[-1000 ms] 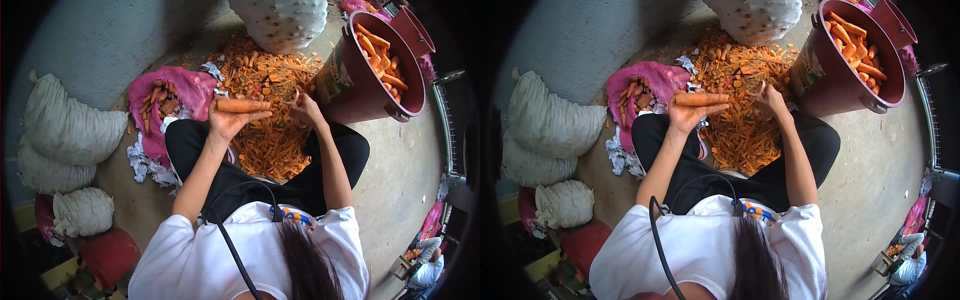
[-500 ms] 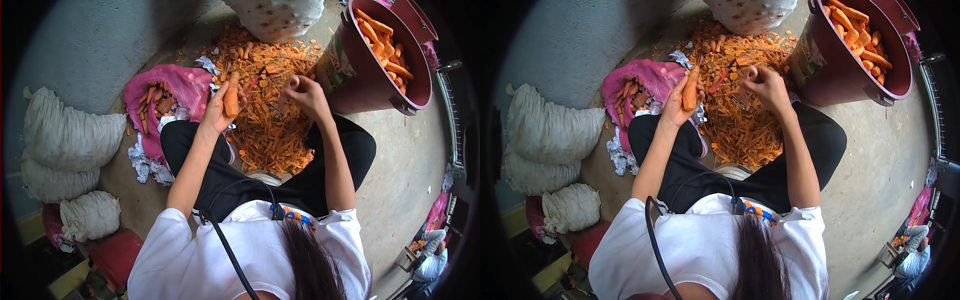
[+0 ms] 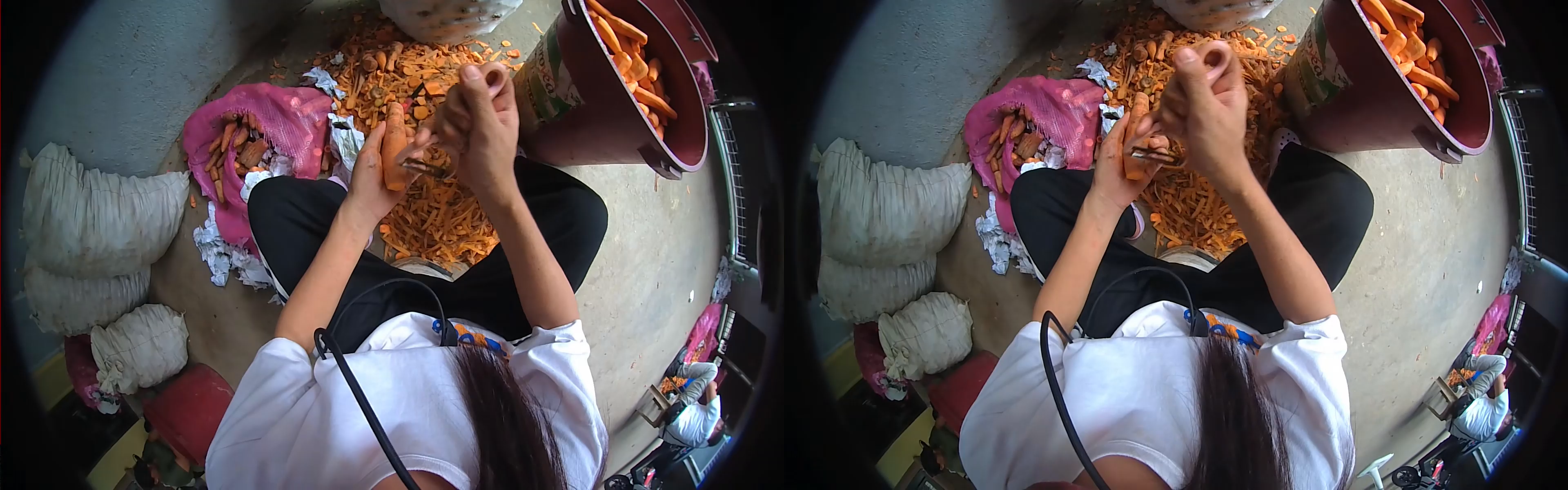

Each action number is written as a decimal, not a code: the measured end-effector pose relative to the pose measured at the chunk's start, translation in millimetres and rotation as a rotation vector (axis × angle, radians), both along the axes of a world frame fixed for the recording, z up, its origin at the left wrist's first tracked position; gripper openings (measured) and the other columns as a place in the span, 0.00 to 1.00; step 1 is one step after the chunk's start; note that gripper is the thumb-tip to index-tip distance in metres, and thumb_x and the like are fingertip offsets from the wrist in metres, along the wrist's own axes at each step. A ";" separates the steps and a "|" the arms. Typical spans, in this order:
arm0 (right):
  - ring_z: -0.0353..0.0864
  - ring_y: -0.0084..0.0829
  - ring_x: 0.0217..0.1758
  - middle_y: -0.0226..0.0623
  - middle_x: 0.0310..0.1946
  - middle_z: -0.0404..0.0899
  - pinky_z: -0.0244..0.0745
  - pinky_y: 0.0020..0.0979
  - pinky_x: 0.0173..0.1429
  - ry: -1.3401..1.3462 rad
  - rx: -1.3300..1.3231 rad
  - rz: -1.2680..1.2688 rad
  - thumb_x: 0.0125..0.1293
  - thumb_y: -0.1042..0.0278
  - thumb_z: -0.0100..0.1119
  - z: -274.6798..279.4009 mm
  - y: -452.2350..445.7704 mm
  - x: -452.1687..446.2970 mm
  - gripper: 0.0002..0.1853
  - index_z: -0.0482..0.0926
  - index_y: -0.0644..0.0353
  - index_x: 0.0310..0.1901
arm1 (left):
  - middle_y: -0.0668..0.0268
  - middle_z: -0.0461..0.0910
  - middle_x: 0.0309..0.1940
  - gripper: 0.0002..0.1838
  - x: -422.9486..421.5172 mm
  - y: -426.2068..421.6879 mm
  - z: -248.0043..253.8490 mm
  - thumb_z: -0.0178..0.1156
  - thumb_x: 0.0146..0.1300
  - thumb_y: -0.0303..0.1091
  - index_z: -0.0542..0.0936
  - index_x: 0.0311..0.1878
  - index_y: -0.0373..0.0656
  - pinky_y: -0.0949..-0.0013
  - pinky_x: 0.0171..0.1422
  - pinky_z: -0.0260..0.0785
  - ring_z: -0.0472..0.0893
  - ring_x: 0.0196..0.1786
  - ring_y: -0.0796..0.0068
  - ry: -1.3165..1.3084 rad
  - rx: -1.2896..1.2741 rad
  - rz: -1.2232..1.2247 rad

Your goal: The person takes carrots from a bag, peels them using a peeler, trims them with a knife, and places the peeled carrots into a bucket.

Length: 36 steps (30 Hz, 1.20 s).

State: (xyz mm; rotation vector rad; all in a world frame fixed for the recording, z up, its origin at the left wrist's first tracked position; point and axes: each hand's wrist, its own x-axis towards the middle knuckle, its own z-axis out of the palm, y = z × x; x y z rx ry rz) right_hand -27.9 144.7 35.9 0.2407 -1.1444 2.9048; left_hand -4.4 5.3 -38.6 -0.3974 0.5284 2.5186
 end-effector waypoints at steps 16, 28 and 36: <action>0.53 0.12 0.14 0.21 0.17 0.57 0.49 0.18 0.14 -0.153 0.054 0.014 0.71 0.63 0.53 -21.5 -11.6 -3.2 0.12 0.60 0.52 0.35 | 0.71 0.78 0.30 0.17 5.7 5.4 14.7 0.42 0.73 0.45 0.71 0.29 0.51 0.66 0.44 0.73 0.78 0.36 0.74 -0.010 -0.077 0.044; 0.52 0.12 0.13 0.21 0.17 0.58 0.48 0.18 0.14 -0.206 0.024 0.088 0.70 0.65 0.53 -13.1 -14.0 3.2 0.12 0.59 0.51 0.35 | 0.74 0.74 0.24 0.17 6.3 1.9 3.3 0.41 0.73 0.47 0.74 0.46 0.46 0.70 0.44 0.71 0.77 0.36 0.78 0.119 0.113 0.035; 0.56 0.12 0.12 0.20 0.16 0.58 0.50 0.18 0.13 -0.163 0.069 0.007 0.69 0.63 0.55 -21.2 -10.7 -13.5 0.13 0.59 0.51 0.34 | 0.71 0.80 0.33 0.14 19.1 11.8 4.6 0.44 0.73 0.44 0.77 0.45 0.48 0.72 0.45 0.72 0.80 0.38 0.76 0.013 -0.039 0.051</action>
